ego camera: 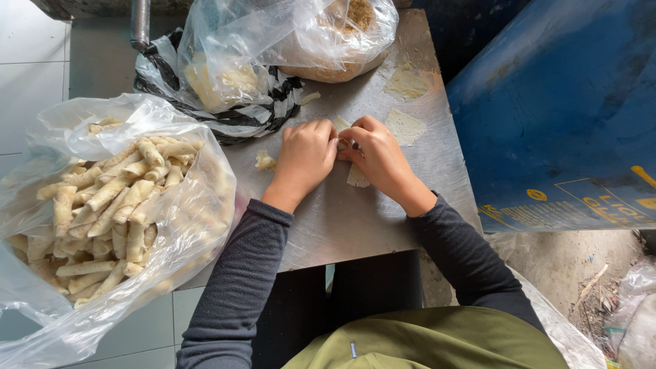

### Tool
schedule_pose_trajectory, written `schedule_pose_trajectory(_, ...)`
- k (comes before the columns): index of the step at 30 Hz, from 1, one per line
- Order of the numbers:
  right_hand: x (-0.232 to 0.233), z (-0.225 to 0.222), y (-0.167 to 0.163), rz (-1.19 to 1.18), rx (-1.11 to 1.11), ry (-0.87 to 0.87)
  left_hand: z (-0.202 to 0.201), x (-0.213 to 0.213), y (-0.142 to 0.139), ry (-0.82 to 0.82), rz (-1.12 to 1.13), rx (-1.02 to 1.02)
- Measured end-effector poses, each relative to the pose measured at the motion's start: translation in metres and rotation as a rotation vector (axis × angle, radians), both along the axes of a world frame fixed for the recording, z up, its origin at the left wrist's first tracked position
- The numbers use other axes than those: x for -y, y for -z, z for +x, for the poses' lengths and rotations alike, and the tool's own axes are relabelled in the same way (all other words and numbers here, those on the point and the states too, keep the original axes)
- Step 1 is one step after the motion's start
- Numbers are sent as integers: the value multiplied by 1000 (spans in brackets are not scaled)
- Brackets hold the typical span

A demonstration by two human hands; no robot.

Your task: The person sits at a metal table and wraps thin dough sheets around a brown filling, folding and sealing each piece by hand and placing the finished rolls into a plastic bag. Later they peel thin sheets from a block of dough and continue folding pieces on the table.

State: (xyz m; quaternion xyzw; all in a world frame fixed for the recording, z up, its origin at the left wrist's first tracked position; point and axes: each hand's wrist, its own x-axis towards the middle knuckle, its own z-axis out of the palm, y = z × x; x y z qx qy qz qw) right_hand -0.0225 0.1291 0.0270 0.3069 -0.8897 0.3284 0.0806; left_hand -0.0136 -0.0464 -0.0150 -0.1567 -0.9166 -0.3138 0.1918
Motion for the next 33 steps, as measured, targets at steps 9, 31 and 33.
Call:
schedule_pose_trajectory(9, -4, -33, 12, 24, 63, 7, -2, 2, -10, -5, 99, 68)
schedule_pose_trajectory(31, -8, -32, 14, 39, 14, 71, -15, -3, -9, -95, 25, 56)
schedule_pose_trajectory(33, -7, -37, 16, 32, 102, 161, -15, -4, -12, -183, 121, 203)
